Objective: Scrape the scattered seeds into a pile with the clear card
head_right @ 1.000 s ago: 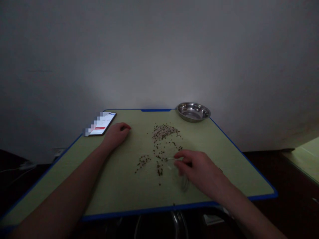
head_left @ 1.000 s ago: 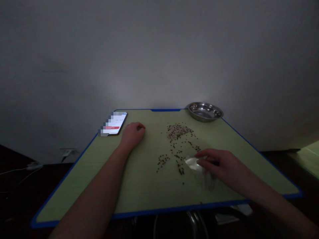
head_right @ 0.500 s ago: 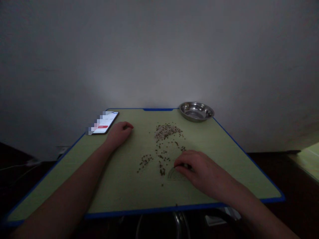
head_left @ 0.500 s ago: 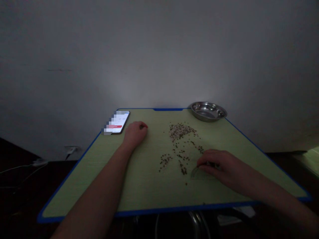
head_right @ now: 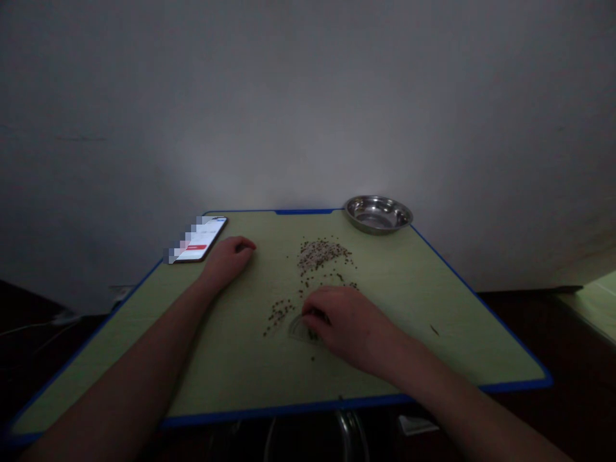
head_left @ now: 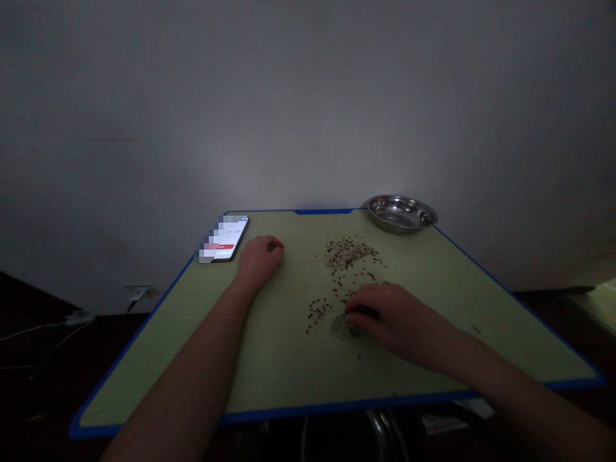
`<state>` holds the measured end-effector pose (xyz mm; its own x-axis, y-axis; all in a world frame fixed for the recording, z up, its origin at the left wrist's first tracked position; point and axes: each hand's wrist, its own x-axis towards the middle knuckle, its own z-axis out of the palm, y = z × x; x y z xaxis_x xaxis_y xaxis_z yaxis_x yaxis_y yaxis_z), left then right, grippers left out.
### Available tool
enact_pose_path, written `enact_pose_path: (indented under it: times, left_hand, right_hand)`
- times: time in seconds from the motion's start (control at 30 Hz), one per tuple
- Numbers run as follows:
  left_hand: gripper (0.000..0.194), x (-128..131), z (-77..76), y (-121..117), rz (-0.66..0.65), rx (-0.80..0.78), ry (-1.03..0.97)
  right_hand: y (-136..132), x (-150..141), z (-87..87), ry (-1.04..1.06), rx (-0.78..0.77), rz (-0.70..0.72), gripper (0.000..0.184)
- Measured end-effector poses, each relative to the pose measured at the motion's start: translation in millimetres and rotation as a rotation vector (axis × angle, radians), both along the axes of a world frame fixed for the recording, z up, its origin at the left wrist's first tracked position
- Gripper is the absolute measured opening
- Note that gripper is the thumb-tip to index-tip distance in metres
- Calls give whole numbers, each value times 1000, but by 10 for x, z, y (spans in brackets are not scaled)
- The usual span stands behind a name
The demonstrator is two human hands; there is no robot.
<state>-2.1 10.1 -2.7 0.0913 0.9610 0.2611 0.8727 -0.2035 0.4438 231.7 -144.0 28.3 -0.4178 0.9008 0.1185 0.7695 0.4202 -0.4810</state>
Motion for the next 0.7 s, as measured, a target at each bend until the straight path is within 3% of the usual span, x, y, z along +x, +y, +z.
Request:
enact_pose_path:
  times: [0.37,0.7]
  left_hand:
    - [30,13,3,-3,13,14,23]
    - [29,13,-1,6,3,15,23]
  right_hand:
    - [94,234,64,-10,106,-81,15]
    - [70,196,-55,11,37,-8,14]
